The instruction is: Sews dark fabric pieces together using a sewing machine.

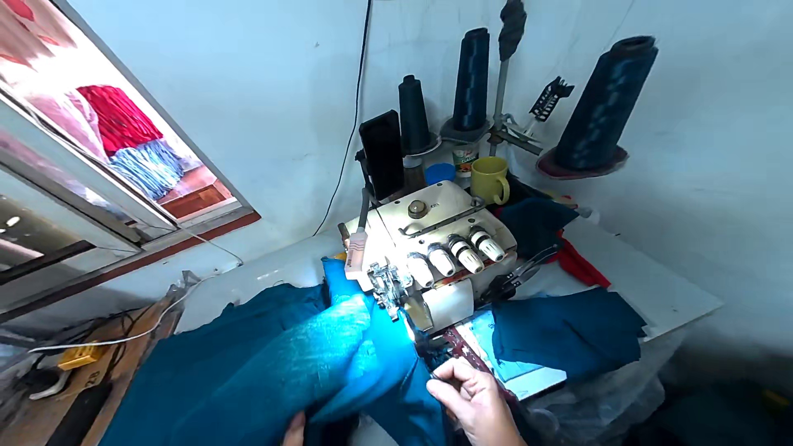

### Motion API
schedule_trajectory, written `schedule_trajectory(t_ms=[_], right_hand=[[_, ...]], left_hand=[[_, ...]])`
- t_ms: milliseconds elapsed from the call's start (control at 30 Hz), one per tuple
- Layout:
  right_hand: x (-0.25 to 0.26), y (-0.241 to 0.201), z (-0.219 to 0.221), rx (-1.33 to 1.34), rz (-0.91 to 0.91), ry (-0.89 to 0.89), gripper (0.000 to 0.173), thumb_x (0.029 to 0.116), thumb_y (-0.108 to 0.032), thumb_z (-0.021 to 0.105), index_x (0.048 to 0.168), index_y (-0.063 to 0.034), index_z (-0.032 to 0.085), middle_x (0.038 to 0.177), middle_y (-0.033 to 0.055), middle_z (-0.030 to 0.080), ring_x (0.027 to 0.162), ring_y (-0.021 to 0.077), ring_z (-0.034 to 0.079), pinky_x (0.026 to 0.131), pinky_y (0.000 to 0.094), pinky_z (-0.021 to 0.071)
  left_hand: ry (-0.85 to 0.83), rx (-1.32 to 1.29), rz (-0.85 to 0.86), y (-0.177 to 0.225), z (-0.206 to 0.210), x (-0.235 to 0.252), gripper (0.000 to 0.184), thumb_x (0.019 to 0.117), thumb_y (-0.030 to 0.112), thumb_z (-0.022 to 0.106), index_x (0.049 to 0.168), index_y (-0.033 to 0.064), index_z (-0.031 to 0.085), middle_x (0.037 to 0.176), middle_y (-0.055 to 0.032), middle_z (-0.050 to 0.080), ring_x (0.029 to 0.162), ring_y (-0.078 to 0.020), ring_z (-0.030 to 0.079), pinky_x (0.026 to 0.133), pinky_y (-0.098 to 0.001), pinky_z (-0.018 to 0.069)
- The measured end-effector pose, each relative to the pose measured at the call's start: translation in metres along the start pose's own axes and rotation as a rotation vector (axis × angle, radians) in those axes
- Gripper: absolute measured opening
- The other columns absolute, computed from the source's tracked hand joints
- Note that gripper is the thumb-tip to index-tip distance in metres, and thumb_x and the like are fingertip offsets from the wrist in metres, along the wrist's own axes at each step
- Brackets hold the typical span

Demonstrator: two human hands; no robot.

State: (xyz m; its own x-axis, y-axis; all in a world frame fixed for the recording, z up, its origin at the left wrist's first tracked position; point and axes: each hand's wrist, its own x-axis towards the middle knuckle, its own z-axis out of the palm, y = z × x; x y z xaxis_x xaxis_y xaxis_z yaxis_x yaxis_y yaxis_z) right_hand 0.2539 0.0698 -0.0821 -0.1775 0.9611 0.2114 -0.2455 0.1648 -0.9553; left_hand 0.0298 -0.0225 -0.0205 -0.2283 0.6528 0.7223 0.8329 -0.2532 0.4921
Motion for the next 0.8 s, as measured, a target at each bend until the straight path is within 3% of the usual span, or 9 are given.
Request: schedule_trajectory(t_ms=[100,167,233,367,433,567,667,733,800], right_hand=[[0.022,-0.006,0.011,-0.078,-0.059,0.075,0.004,0.0897,-0.008,0.067,0.089,-0.0059,0.071,0.073,-0.0057,0.064,0.057,-0.0034,0.055,0.052,0.0133,0.0464],[0.033,-0.013,0.019,-0.117,-0.024,0.108,0.005,0.0895,-0.01,0.067,0.088,-0.007,0.071,0.069,-0.0063,0.063,0.054,-0.0025,0.054,0.05,0.0136,0.0463],[0.038,-0.018,0.024,-0.144,0.033,0.124,0.005,0.0896,-0.012,0.067,0.087,-0.0081,0.07,0.068,-0.0057,0.062,0.052,-0.0008,0.055,0.05,0.0154,0.0483],[0.038,-0.021,0.028,-0.123,0.073,0.139,0.006,0.0896,-0.012,0.068,0.085,-0.0089,0.068,0.07,-0.0052,0.062,0.052,-0.0003,0.056,0.05,0.0161,0.0494],[0.04,-0.022,0.025,-0.082,0.082,0.138,0.009,0.091,-0.013,0.067,0.083,-0.0095,0.067,0.069,-0.0055,0.059,0.051,0.0003,0.053,0.049,0.0162,0.0464],[0.047,-0.018,0.005,-0.076,0.037,0.245,0.008,0.0957,-0.011,0.063,0.091,-0.0055,0.066,0.072,-0.0019,0.061,0.056,0.0037,0.056,0.052,0.0194,0.0482],[0.043,-0.009,-0.01,-0.232,-0.036,0.307,0.027,0.0942,-0.013,0.063,0.118,0.001,0.062,0.098,0.0076,0.065,0.072,0.0058,0.062,0.064,0.0202,0.0537],[0.037,-0.003,-0.012,-0.288,-0.095,0.26,0.023,0.0944,-0.011,0.061,0.113,0.0022,0.065,0.104,0.0099,0.067,0.079,0.0065,0.065,0.068,0.0199,0.055],[0.033,0.002,-0.008,-0.267,-0.12,0.165,0.017,0.0937,-0.011,0.062,0.106,-0.0011,0.068,0.102,0.0066,0.067,0.081,0.0058,0.064,0.069,0.0187,0.0547]], left_hand=[[0.01,0.109,0.078,-0.02,0.007,0.038,0.035,0.1053,0.022,0.053,0.104,-0.0126,0.063,0.103,-0.0132,0.07,0.11,0.0057,0.06,0.1,-0.0143,0.0458],[0.005,0.148,0.105,-0.037,0.017,0.064,0.039,0.1047,0.024,0.052,0.101,-0.0108,0.068,0.098,-0.0186,0.071,0.103,-0.007,0.066,0.096,-0.024,0.0506],[-0.053,0.143,0.056,-0.054,0.029,0.084,0.04,0.1045,0.026,0.05,0.099,-0.0079,0.071,0.093,-0.0171,0.072,0.097,-0.0122,0.069,0.091,-0.0315,0.0547],[-0.397,0.051,-0.277,-0.073,0.032,0.109,0.044,0.1066,0.035,0.045,0.094,0.0015,0.07,0.085,-0.0038,0.068,0.088,-0.0055,0.066,0.084,-0.0319,0.0538],[-0.542,-0.008,-0.454,-0.078,0.024,0.113,0.044,0.1072,0.036,0.045,0.092,0.0024,0.068,0.085,-0.004,0.066,0.088,-0.0088,0.065,0.083,-0.0354,0.0524],[-0.485,-0.257,-0.701,-0.074,0.005,0.101,0.04,0.1102,0.027,0.037,0.103,0.0009,0.066,0.089,-0.0059,0.076,0.084,-0.0155,0.075,0.081,-0.0328,0.0622],[-0.362,-0.12,-0.673,-0.065,-0.003,0.079,0.035,0.1078,0.027,0.045,0.098,0.0005,0.066,0.073,-0.0011,0.068,0.061,-0.0098,0.065,0.06,-0.0267,0.0554],[-0.385,-0.113,-0.547,-0.041,-0.003,0.059,0.028,0.1041,0.024,0.05,0.096,0.0021,0.066,0.066,0.0036,0.061,0.053,-0.0043,0.058,0.052,-0.022,0.0512],[-0.523,-0.292,-0.504,-0.009,0.003,0.04,0.025,0.1034,0.017,0.053,0.095,0.0018,0.07,0.065,0.0039,0.063,0.051,-0.003,0.058,0.048,-0.0213,0.0517]])
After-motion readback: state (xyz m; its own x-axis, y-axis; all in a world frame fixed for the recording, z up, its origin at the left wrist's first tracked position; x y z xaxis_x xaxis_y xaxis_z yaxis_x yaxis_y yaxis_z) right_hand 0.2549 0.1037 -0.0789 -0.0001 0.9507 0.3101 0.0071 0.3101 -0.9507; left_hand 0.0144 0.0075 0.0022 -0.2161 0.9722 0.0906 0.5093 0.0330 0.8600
